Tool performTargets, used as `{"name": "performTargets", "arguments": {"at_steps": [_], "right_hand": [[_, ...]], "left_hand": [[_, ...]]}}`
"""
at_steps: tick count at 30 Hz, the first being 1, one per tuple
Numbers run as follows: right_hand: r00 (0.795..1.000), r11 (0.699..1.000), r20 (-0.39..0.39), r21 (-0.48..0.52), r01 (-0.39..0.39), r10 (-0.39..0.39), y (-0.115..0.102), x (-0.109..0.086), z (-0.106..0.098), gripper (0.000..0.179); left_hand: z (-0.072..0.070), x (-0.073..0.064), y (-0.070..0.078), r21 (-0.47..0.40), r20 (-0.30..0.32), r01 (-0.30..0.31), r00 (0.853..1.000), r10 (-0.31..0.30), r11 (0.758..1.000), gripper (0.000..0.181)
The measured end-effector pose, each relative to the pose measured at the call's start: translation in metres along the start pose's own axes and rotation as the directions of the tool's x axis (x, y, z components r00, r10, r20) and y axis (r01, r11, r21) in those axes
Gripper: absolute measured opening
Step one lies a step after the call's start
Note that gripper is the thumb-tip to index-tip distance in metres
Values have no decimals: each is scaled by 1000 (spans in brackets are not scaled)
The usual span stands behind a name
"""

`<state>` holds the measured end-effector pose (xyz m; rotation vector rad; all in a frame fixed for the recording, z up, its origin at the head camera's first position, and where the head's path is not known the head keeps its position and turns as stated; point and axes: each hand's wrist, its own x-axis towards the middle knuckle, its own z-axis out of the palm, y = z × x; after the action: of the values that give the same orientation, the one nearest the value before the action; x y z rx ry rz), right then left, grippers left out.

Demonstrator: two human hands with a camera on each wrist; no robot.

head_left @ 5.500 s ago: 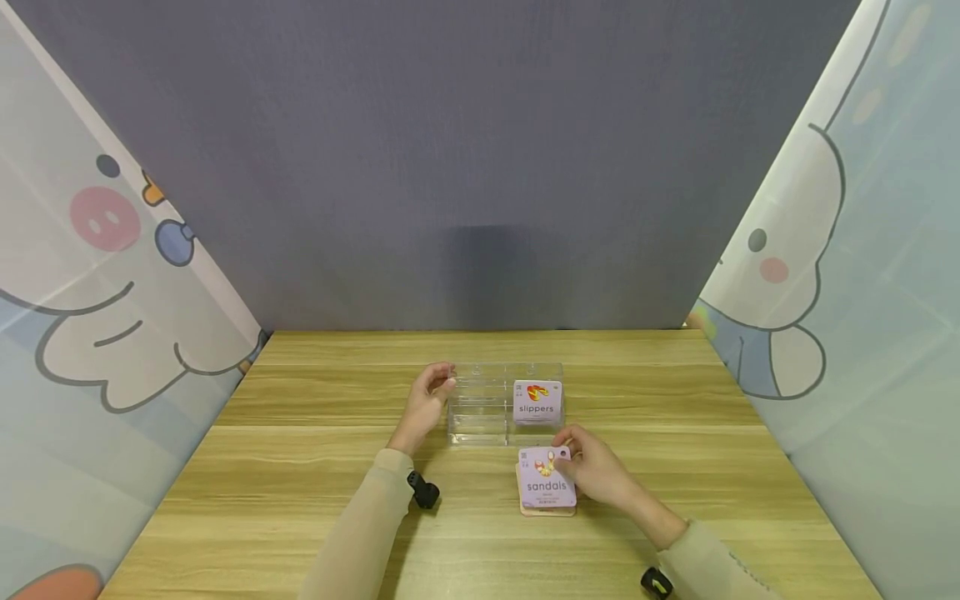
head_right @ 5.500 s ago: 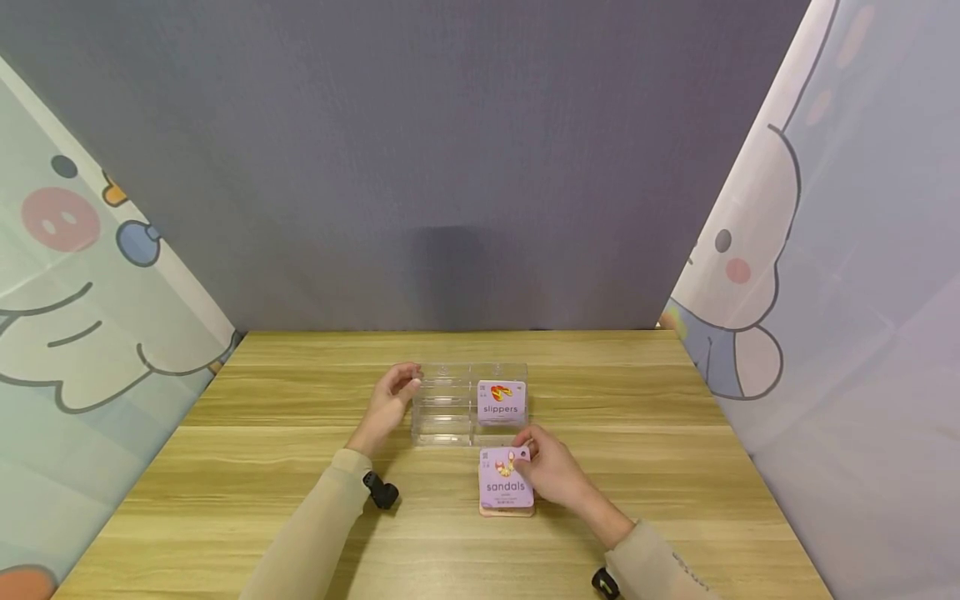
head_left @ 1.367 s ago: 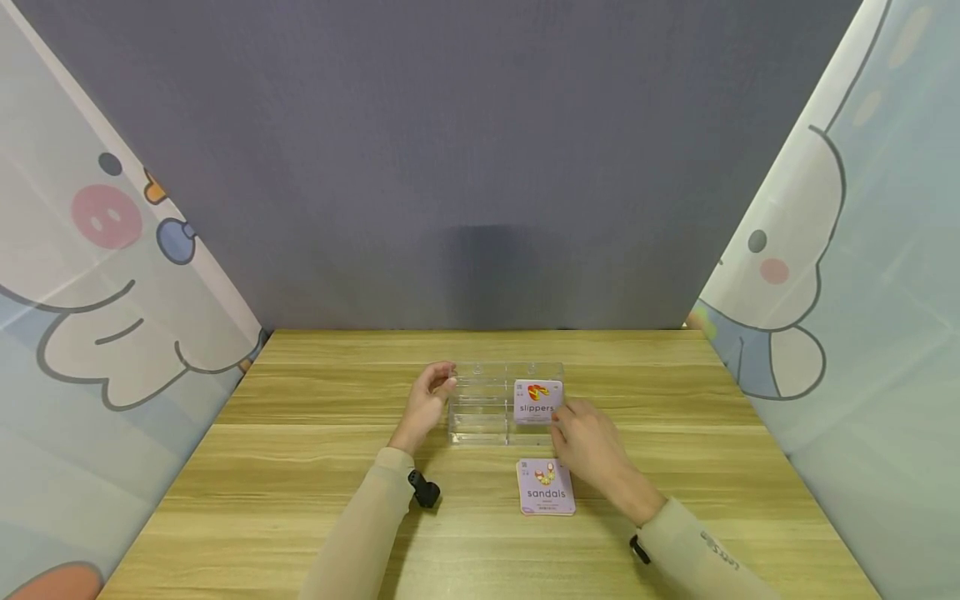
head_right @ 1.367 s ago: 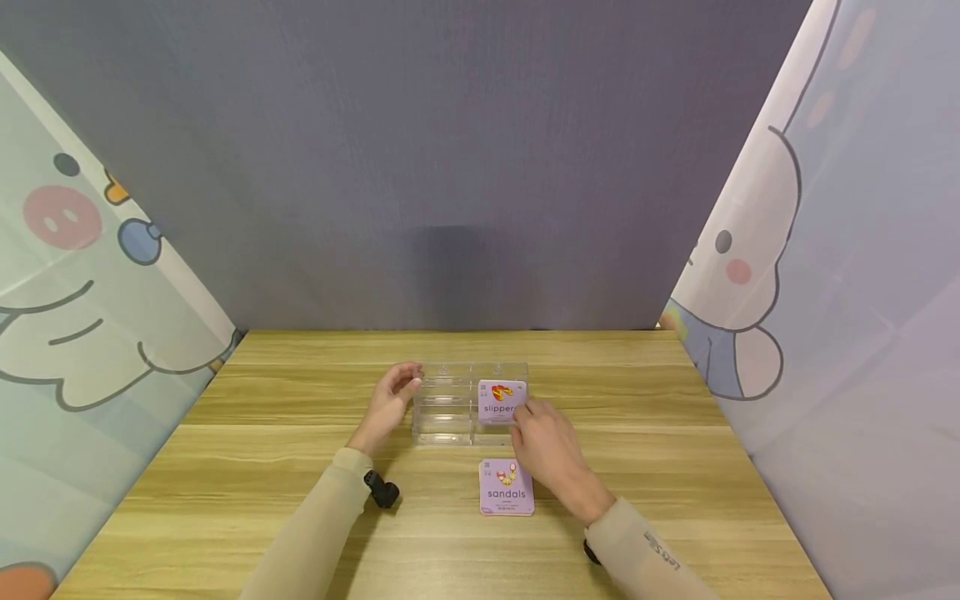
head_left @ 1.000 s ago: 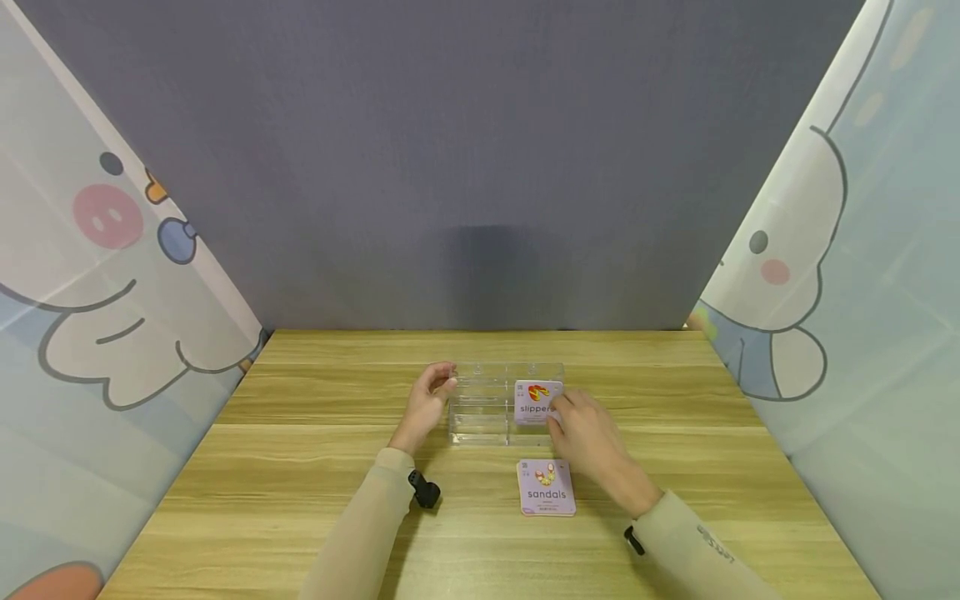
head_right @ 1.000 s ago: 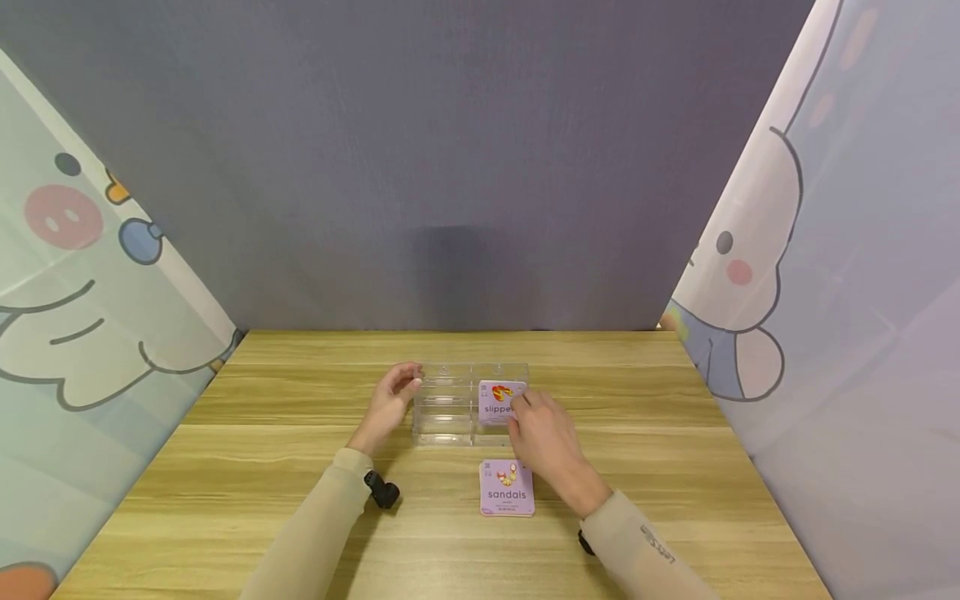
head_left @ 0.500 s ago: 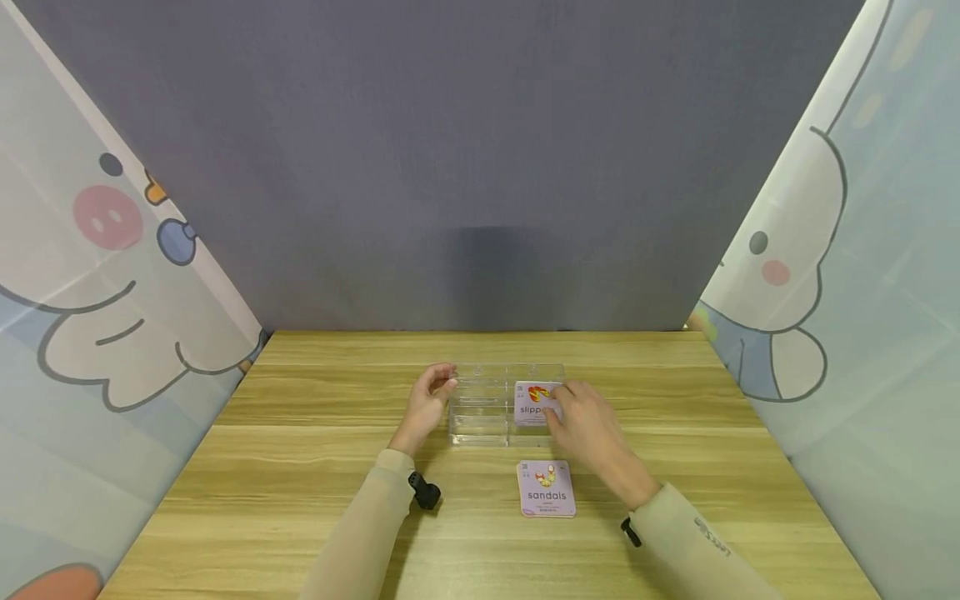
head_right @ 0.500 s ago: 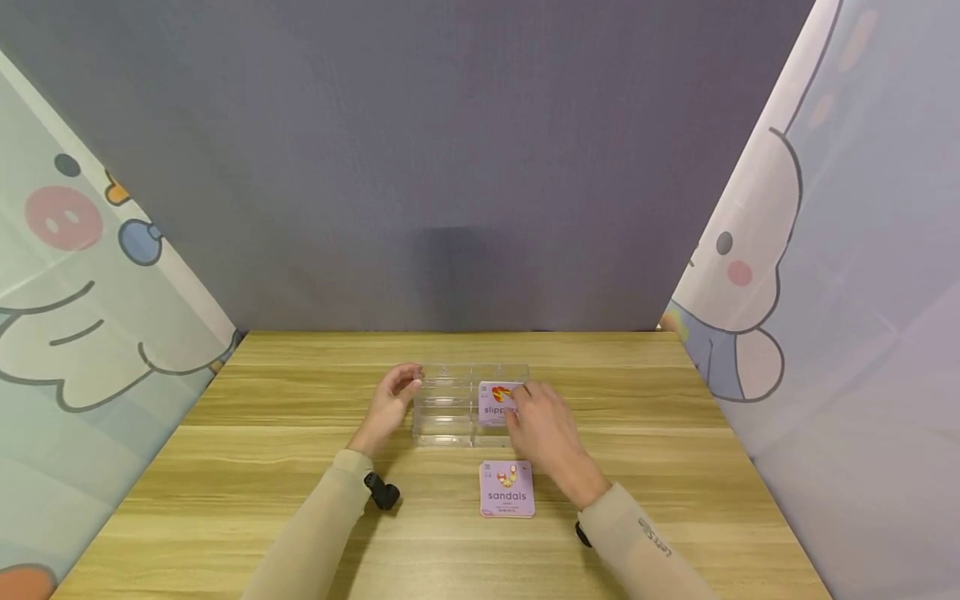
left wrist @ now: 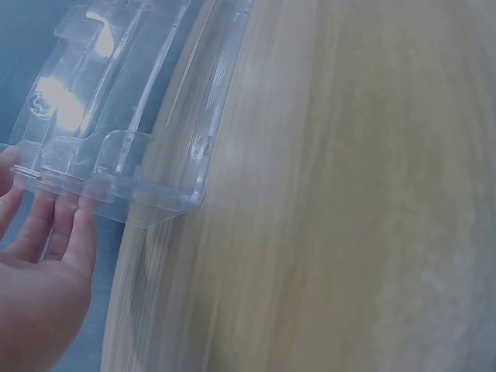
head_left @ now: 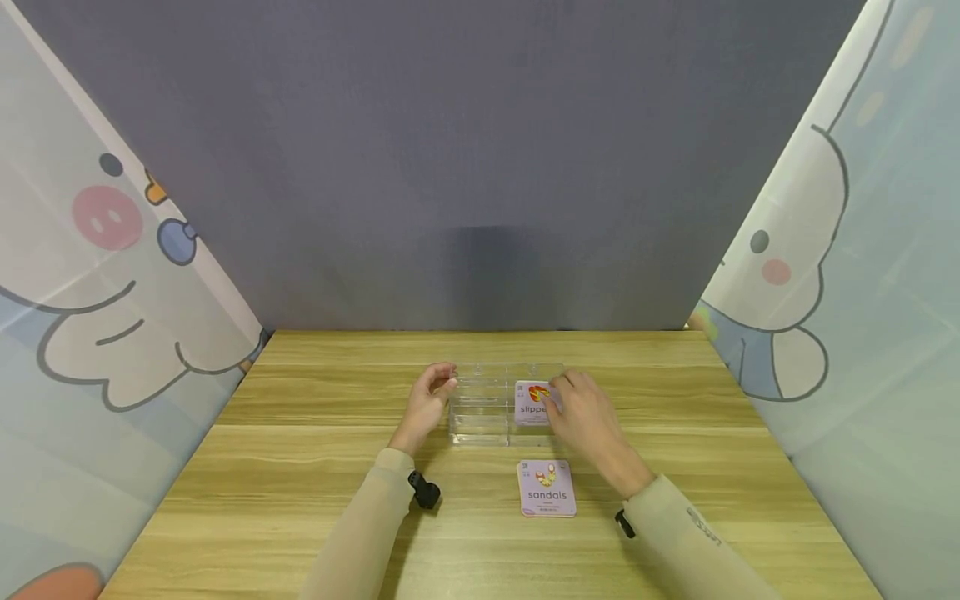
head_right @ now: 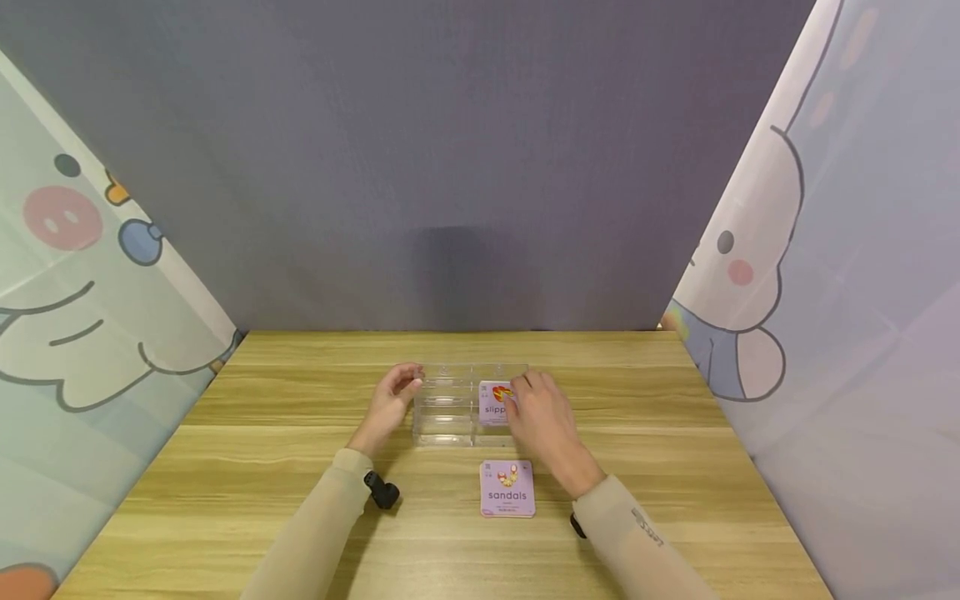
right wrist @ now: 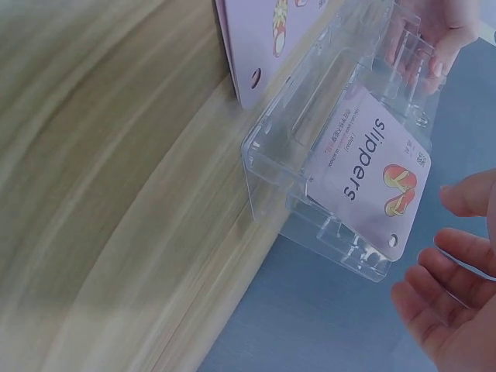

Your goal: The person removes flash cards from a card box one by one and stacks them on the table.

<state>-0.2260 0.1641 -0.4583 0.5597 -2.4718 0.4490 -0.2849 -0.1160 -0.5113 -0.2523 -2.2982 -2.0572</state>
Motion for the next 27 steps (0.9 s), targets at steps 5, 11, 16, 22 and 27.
{"name": "performTargets", "arguments": {"at_steps": [5, 11, 16, 22, 27], "right_hand": [[1000, 1000, -2, 20, -10, 10, 1, 3, 1, 24], [1000, 1000, -28, 15, 13, -13, 4, 5, 6, 22], [1000, 1000, -20, 7, 2, -2, 6, 6, 9, 23], [1000, 1000, 8, 16, -18, 18, 8, 6, 11, 24], [999, 1000, 32, 21, -19, 18, 9, 6, 13, 24]], "left_hand": [[1, 1, -1, 2, 2, -3, 1000, 3, 1000, 36], [1, 1, -1, 1, 2, -4, 1000, 4, 1000, 36], [1, 1, -1, -1, 0, -5, 1000, 5, 1000, 35], [1, 1, -1, 1, -7, -19, 1000, 19, 1000, 35], [1, 2, -3, -7, -7, -13, 1000, 13, 1000, 36]]}}
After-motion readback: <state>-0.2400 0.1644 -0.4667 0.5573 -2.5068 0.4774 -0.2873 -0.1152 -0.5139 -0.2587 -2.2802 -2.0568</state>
